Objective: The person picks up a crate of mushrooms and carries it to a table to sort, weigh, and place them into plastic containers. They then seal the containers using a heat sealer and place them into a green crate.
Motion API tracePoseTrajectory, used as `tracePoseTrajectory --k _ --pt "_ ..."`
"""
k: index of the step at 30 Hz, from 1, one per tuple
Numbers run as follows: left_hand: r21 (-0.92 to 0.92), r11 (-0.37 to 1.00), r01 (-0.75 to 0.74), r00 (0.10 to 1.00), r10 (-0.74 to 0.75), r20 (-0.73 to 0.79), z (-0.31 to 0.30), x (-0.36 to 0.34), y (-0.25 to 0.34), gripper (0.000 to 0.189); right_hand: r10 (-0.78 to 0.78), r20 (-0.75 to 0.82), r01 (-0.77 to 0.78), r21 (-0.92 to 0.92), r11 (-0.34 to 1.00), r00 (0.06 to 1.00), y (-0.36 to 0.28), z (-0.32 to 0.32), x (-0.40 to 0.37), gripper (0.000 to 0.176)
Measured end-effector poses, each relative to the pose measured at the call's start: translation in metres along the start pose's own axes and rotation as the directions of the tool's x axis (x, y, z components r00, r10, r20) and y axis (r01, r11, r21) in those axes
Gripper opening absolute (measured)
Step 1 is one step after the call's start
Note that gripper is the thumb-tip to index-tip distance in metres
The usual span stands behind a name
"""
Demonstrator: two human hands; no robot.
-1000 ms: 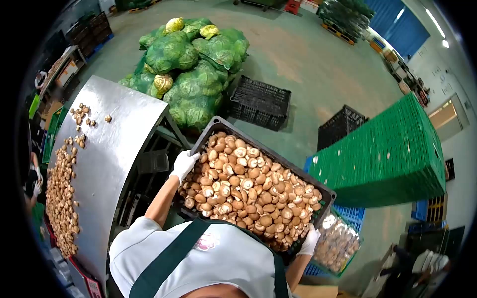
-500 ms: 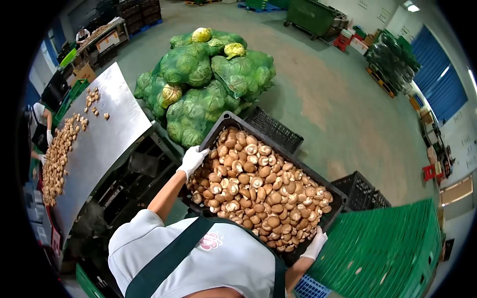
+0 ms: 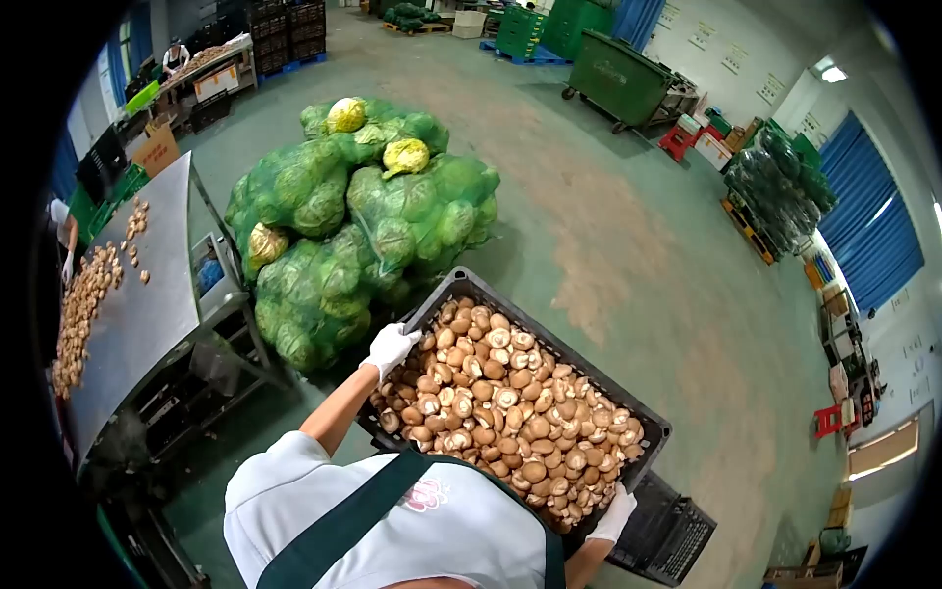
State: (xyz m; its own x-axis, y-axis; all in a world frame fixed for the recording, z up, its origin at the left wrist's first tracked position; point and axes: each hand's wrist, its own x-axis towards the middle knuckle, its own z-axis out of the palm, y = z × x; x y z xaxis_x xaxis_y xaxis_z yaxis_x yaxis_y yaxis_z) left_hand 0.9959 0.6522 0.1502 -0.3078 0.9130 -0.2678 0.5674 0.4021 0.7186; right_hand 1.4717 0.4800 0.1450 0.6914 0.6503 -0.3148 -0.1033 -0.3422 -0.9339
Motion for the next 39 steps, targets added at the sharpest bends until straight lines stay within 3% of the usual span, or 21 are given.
tracePoseTrajectory --k 5,8,12,13,15,16,19,21,26,31,34,39 --pt "-0.057 0.998 0.002 0.998 -0.006 -0.066 0.067 0.055 0.043 0.036 -0.018 0.014 0.017 0.043 0.999 1.0 -0.017 0.022 0.116 0.015" --pt "-0.024 0.997 0.076 0.993 -0.078 -0.092 0.115 0.086 0.086 0.038 0.119 0.116 -0.113 -0.055 0.992 0.986 -0.04 0.031 0.207 0.012" --pt "-0.099 0.986 0.131 0.981 -0.143 -0.129 0.182 0.136 0.149 0.04 -0.024 0.122 0.048 -0.198 0.979 0.992 -0.099 0.061 0.341 0.018" --pt "-0.151 0.976 0.155 0.982 -0.169 -0.085 0.194 0.147 0.161 0.04 -0.08 0.14 0.094 -0.095 0.991 0.987 -0.102 0.067 0.376 0.026" --pt "-0.167 0.97 0.177 0.978 -0.192 -0.078 0.207 0.163 0.18 0.04 0.074 0.149 -0.054 -0.138 0.989 0.986 -0.112 0.078 0.419 0.032" --pt "-0.089 0.982 0.169 0.979 -0.177 -0.099 0.211 0.172 0.195 0.041 -0.037 0.24 0.046 -0.033 0.998 0.97 -0.122 0.084 0.434 0.034" --pt "-0.061 0.971 0.23 0.968 -0.235 -0.089 0.222 0.206 0.239 0.043 0.034 0.265 -0.033 -0.007 0.999 0.964 -0.173 0.109 0.466 0.033" --pt "-0.071 0.973 0.22 0.959 -0.229 -0.166 0.228 0.228 0.265 0.041 -0.019 0.349 0.024 -0.009 1.0 0.937 -0.186 0.125 0.505 0.032" --pt "-0.092 0.975 0.202 0.948 -0.218 -0.231 0.228 0.301 0.33 0.042 0.189 0.472 -0.246 0.061 0.967 0.861 -0.242 0.196 0.575 0.031" --pt "-0.058 0.985 0.161 0.949 -0.171 -0.264 0.239 0.43 0.351 0.04 0.142 0.478 -0.183 0.04 0.982 0.867 -0.297 0.305 0.625 0.036" --pt "-0.202 0.963 0.176 0.943 -0.224 -0.246 0.223 0.525 0.399 0.038 0.128 0.515 -0.159 0.016 0.987 0.848 -0.341 0.399 0.685 0.033" --pt "-0.173 0.955 0.242 0.895 -0.289 -0.341 0.2 0.611 0.414 0.043 0.152 0.546 -0.161 -0.032 0.986 0.824 -0.41 0.501 0.736 0.028"
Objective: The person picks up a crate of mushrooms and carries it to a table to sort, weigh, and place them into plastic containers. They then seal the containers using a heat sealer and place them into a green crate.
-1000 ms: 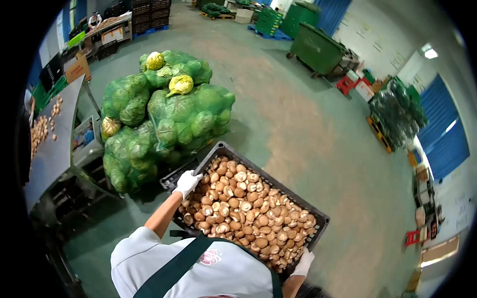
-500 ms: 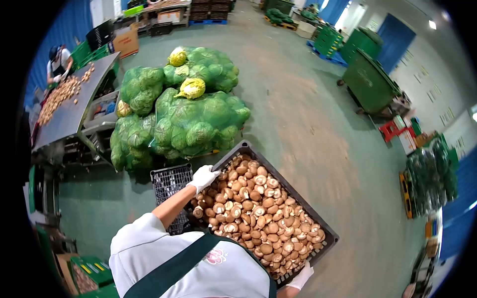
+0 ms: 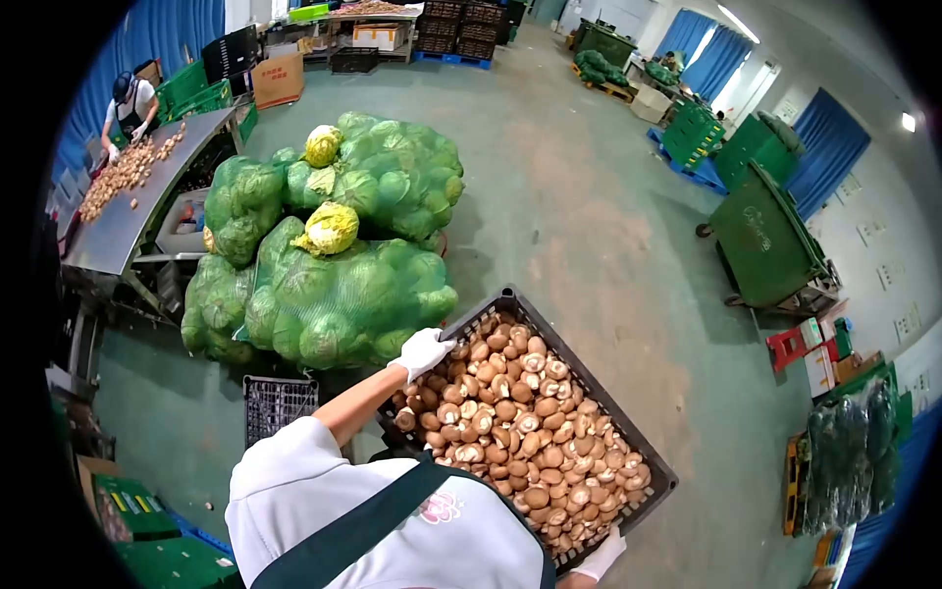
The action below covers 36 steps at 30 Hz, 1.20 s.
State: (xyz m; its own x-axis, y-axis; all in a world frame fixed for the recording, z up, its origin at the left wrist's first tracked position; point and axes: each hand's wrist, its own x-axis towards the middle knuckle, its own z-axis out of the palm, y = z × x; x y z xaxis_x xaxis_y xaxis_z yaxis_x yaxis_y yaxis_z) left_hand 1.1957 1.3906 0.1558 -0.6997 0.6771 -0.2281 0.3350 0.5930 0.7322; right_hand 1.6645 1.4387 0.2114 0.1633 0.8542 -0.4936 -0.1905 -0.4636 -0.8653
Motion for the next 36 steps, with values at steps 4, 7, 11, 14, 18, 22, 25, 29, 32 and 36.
tracePoseTrajectory --k 4,7,11,14,18,22,25,29,32,36 --pt "-0.007 0.993 0.116 0.993 -0.116 0.002 0.003 0.053 0.037 0.045 -0.057 -0.047 0.044 -0.231 0.972 0.997 -0.033 0.038 0.102 0.013" --pt "0.014 0.987 0.158 0.986 -0.157 -0.054 0.021 0.107 0.055 0.041 -0.044 -0.032 0.034 -0.266 0.963 0.999 -0.054 0.085 0.189 0.015" --pt "-0.134 0.954 0.269 0.955 -0.282 -0.096 0.031 0.176 0.095 0.04 -0.04 0.054 0.058 -0.405 0.912 0.998 -0.112 0.159 0.305 0.009" --pt "-0.162 0.945 0.286 0.931 -0.314 -0.188 0.04 0.23 0.1 0.037 -0.036 0.116 0.081 -0.412 0.908 0.993 -0.139 0.236 0.386 0.01" --pt "-0.237 0.867 0.438 0.846 -0.486 -0.217 0.013 0.274 0.146 0.035 0.008 0.259 0.134 -0.525 0.84 0.966 -0.198 0.327 0.446 0.011" --pt "-0.272 0.87 0.41 0.808 -0.485 -0.333 0.026 0.349 0.129 0.034 0.075 0.328 0.111 -0.511 0.852 0.942 -0.185 0.423 0.512 0.008" --pt "-0.282 0.812 0.511 0.771 -0.578 -0.267 0.004 0.408 0.15 0.034 0.044 0.374 0.184 -0.551 0.814 0.926 -0.201 0.494 0.558 0.007" --pt "-0.297 0.832 0.469 0.78 -0.548 -0.302 0.012 0.539 0.141 0.035 0.073 0.389 0.172 -0.559 0.811 0.918 -0.194 0.605 0.642 0.008" --pt "-0.354 0.762 0.542 0.763 -0.623 -0.172 -0.019 0.599 0.156 0.035 0.038 0.327 0.176 -0.6 0.781 0.944 -0.213 0.661 0.665 0.006" --pt "-0.311 0.77 0.556 0.737 -0.63 -0.242 -0.036 0.687 0.16 0.036 0.097 0.367 0.156 -0.601 0.784 0.925 -0.237 0.762 0.674 0.007"
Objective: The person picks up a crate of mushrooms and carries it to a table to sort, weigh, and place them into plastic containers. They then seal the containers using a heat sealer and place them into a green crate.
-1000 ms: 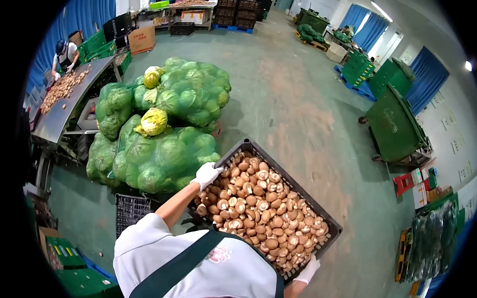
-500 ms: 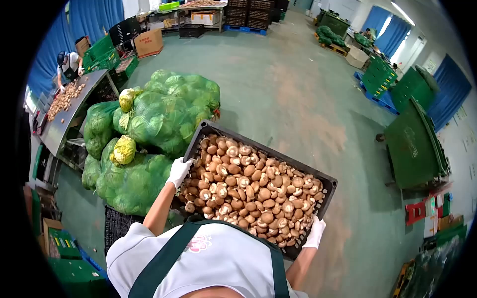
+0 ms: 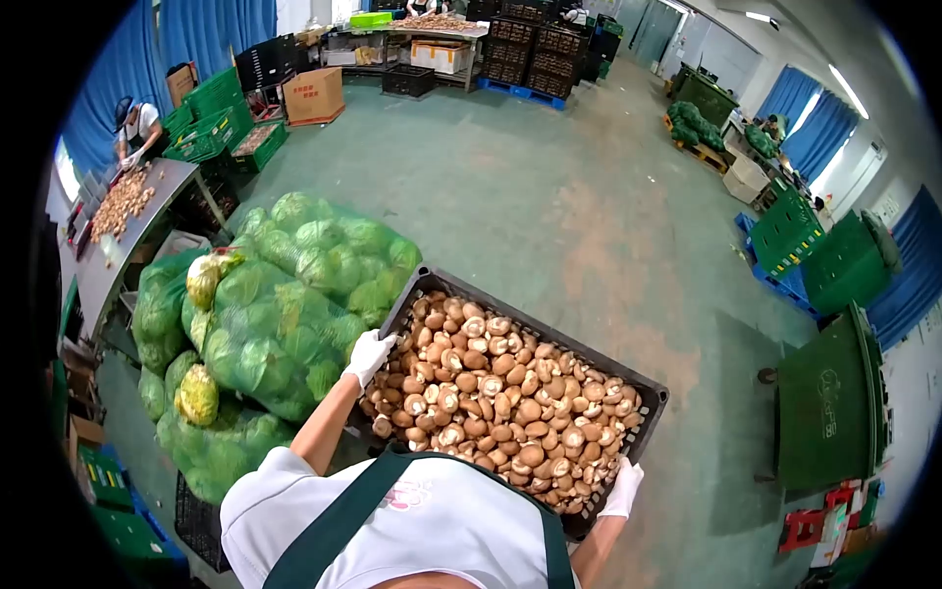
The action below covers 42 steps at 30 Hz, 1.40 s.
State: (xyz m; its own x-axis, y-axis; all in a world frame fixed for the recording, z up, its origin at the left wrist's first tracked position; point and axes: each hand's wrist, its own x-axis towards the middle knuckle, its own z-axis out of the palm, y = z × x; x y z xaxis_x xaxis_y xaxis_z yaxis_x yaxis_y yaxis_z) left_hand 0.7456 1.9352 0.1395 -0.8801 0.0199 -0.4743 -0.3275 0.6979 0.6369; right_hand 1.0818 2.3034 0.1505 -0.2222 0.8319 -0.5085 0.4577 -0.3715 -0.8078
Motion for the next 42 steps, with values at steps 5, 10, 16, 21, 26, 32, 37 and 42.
tracePoseTrajectory --k 5,10,16,21,26,32,37,42 --pt "-0.022 1.0 0.009 1.0 -0.01 -0.029 0.025 0.097 0.045 0.035 0.028 0.039 -0.025 -0.07 0.997 0.999 -0.063 0.067 0.094 0.009" --pt "-0.083 0.995 0.06 0.99 -0.069 -0.121 0.06 0.226 0.144 0.036 0.043 0.095 -0.029 -0.142 0.989 0.995 -0.181 0.153 0.256 0.008" --pt "-0.259 0.96 0.106 0.968 -0.159 -0.194 0.06 0.344 0.227 0.029 0.009 0.223 0.035 -0.192 0.981 0.975 -0.283 0.295 0.386 0.012" --pt "-0.308 0.925 0.223 0.941 -0.287 -0.178 0.084 0.436 0.297 0.027 0.055 0.266 0.012 -0.244 0.97 0.962 -0.349 0.381 0.493 0.014" --pt "-0.136 0.947 0.291 0.938 -0.311 -0.157 0.122 0.583 0.375 0.027 0.107 0.221 -0.032 -0.321 0.947 0.969 -0.414 0.468 0.61 0.014" --pt "-0.084 0.972 0.217 0.968 -0.226 -0.108 0.131 0.663 0.363 0.034 0.144 0.166 -0.1 -0.248 0.964 0.976 -0.383 0.509 0.62 0.014" --pt "-0.157 0.965 0.211 0.971 -0.225 -0.075 0.201 0.783 0.393 0.034 0.148 0.2 -0.104 -0.215 0.971 0.968 -0.4 0.57 0.731 0.014" --pt "-0.189 0.944 0.272 0.954 -0.289 -0.073 0.245 0.929 0.467 0.033 0.16 0.148 -0.119 -0.255 0.96 0.976 -0.459 0.685 0.865 0.012"
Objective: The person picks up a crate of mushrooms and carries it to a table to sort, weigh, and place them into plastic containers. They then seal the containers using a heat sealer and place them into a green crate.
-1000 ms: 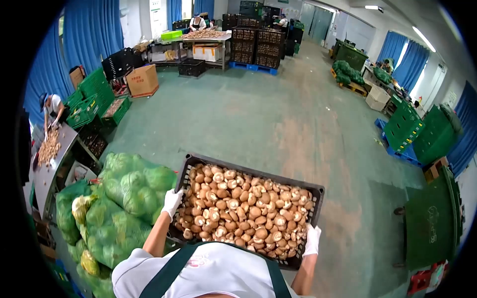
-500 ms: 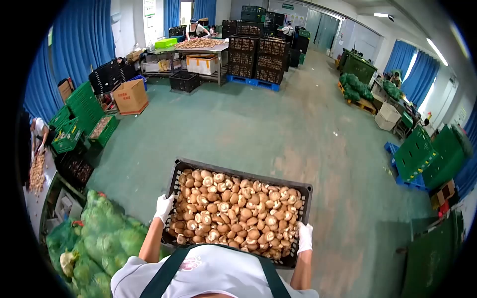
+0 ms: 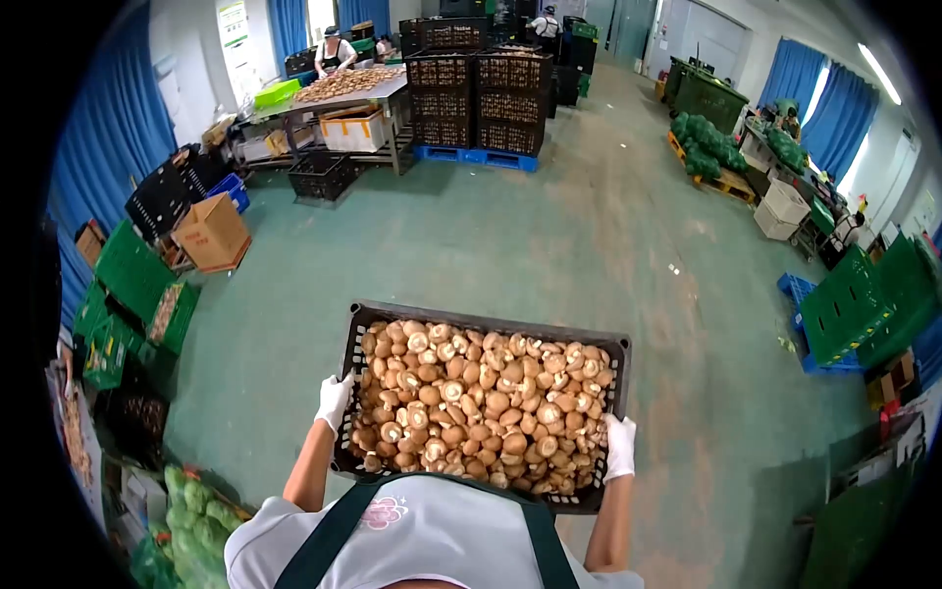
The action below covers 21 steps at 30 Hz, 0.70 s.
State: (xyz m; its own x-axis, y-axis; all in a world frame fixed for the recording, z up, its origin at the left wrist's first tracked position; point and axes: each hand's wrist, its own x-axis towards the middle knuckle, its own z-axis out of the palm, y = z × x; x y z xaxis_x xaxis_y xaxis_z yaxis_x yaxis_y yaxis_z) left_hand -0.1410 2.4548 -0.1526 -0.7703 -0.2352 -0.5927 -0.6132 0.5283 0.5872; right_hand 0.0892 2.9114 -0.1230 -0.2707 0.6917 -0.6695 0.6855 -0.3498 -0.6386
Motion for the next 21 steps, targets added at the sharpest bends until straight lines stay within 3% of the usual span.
tracePoseTrajectory --k 2,3,9,10,14,16,17,18,21 --pt "-0.063 0.998 0.011 1.0 -0.011 -0.007 0.013 0.038 0.019 0.031 -0.054 0.051 0.056 -0.024 0.998 0.997 -0.029 0.024 0.049 0.013" --pt "-0.076 0.997 0.013 1.0 -0.014 -0.009 -0.007 0.015 -0.008 0.03 -0.037 0.056 0.038 -0.009 0.999 0.998 -0.026 0.025 0.002 0.014" --pt "-0.185 0.98 0.077 0.996 -0.068 0.057 0.062 0.131 0.104 0.026 0.032 0.139 -0.028 -0.032 0.999 0.99 -0.107 0.096 0.168 0.012" --pt "-0.182 0.98 0.077 0.996 -0.067 0.062 0.042 0.115 0.071 0.026 0.034 0.135 -0.031 -0.03 0.999 0.99 -0.074 0.093 0.134 0.012" --pt "-0.071 0.997 0.037 0.989 -0.026 0.145 0.119 0.254 0.166 0.038 -0.056 0.166 0.061 -0.024 0.998 0.985 -0.15 0.163 0.275 0.012" --pt "0.072 0.997 0.006 0.985 -0.019 0.173 0.142 0.315 0.222 0.045 0.063 0.13 -0.051 -0.093 0.994 0.989 -0.19 0.192 0.324 0.013" --pt "-0.013 0.998 -0.066 0.979 0.067 0.192 0.124 0.297 0.207 0.047 0.041 0.125 -0.031 -0.087 0.996 0.991 -0.173 0.181 0.294 0.013" --pt "0.006 1.0 -0.029 0.971 0.026 0.238 0.139 0.323 0.237 0.047 0.009 0.148 0.001 -0.064 0.998 0.989 -0.197 0.189 0.319 0.014" --pt "0.149 0.979 -0.135 0.948 0.084 0.306 0.169 0.395 0.356 0.054 -0.018 0.256 0.041 -0.084 0.996 0.966 -0.291 0.216 0.387 0.019"
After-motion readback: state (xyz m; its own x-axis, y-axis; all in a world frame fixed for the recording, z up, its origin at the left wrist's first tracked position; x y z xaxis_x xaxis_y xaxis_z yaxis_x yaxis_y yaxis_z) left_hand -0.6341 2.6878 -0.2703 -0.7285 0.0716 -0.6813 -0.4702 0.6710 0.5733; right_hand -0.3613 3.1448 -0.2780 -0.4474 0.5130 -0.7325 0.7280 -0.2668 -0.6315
